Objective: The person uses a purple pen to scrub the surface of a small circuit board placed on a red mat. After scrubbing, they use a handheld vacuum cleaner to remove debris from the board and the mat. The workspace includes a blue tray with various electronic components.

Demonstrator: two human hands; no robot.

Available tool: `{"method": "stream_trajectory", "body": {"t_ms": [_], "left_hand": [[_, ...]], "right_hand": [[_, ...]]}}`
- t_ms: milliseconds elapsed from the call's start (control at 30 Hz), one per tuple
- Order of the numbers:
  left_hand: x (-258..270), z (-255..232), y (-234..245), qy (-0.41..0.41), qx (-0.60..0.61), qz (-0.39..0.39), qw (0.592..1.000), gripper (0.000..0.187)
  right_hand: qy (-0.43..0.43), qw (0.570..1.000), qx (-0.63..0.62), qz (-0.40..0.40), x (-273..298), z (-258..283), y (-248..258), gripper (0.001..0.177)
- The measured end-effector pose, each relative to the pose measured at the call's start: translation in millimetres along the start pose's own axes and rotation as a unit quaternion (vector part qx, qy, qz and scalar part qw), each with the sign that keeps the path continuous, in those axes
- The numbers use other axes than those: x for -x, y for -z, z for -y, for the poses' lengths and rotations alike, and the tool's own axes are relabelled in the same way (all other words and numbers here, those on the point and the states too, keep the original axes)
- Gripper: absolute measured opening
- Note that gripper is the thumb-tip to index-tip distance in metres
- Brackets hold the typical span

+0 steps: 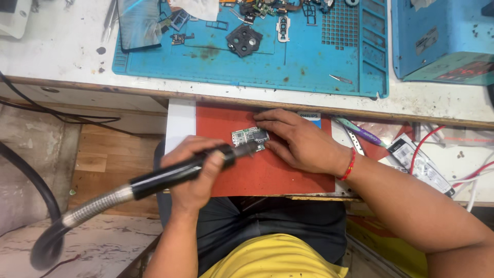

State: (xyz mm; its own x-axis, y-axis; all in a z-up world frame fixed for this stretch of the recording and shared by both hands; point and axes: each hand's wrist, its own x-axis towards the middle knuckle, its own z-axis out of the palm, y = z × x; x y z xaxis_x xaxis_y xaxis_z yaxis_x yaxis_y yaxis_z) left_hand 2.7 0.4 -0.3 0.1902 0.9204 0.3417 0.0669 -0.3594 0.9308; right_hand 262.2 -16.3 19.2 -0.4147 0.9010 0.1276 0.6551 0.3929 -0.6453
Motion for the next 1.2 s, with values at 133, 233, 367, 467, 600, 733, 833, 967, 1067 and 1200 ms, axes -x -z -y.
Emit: {"method": "stream_trajectory", "body": {"t_ms": [133,233,367,467,600,733,833,967,1067,1200], "left_hand": [[-5,-4,1,0.034,-0.016,-0.067,0.997,0.027],[-3,0,2,-0.017,-0.001,0.041,0.999,0.027],[5,1,3,0.045,-0.015,-0.033,0.998,0.029],[4,-3,9,0.072,0.073,0.028,0.994,0.031],[7,-1,13,0.086,0.091,-0.002,0.992,0.031],[10,4,8,0.075,0.036,-0.079,0.993,0.031],[9,5,6,-0.008,0.042,0.004,0.999,0.032],[11,4,6,0.012,0.025,-0.04,0.999,0.033],[8,3,6,0.01,0.022,-0.015,1.0,0.035],[7,4,3,0.016,0.003,-0.025,1.0,0.035]], "right_hand": [[0.003,1.0,0.004,-0.005,-3,1,4,0.042],[-0.006,1.0,0.0,-0.003,-1,1,2,0.041],[-0.011,1.0,-0.001,-0.005,-1,4,1,0.04],[-0.001,1.0,0.009,-0.019,-6,8,5,0.04],[0.005,0.999,0.023,-0.025,-3,7,2,0.038],[-0.004,1.0,0.013,-0.014,-4,3,1,0.038],[-0.008,1.0,0.014,-0.009,-5,2,2,0.038],[-0.016,1.0,0.009,-0.002,-4,4,2,0.037],[-0.015,1.0,0.008,-0.002,-4,3,3,0.037],[-0.013,1.0,0.007,-0.002,-5,3,5,0.037]]}}
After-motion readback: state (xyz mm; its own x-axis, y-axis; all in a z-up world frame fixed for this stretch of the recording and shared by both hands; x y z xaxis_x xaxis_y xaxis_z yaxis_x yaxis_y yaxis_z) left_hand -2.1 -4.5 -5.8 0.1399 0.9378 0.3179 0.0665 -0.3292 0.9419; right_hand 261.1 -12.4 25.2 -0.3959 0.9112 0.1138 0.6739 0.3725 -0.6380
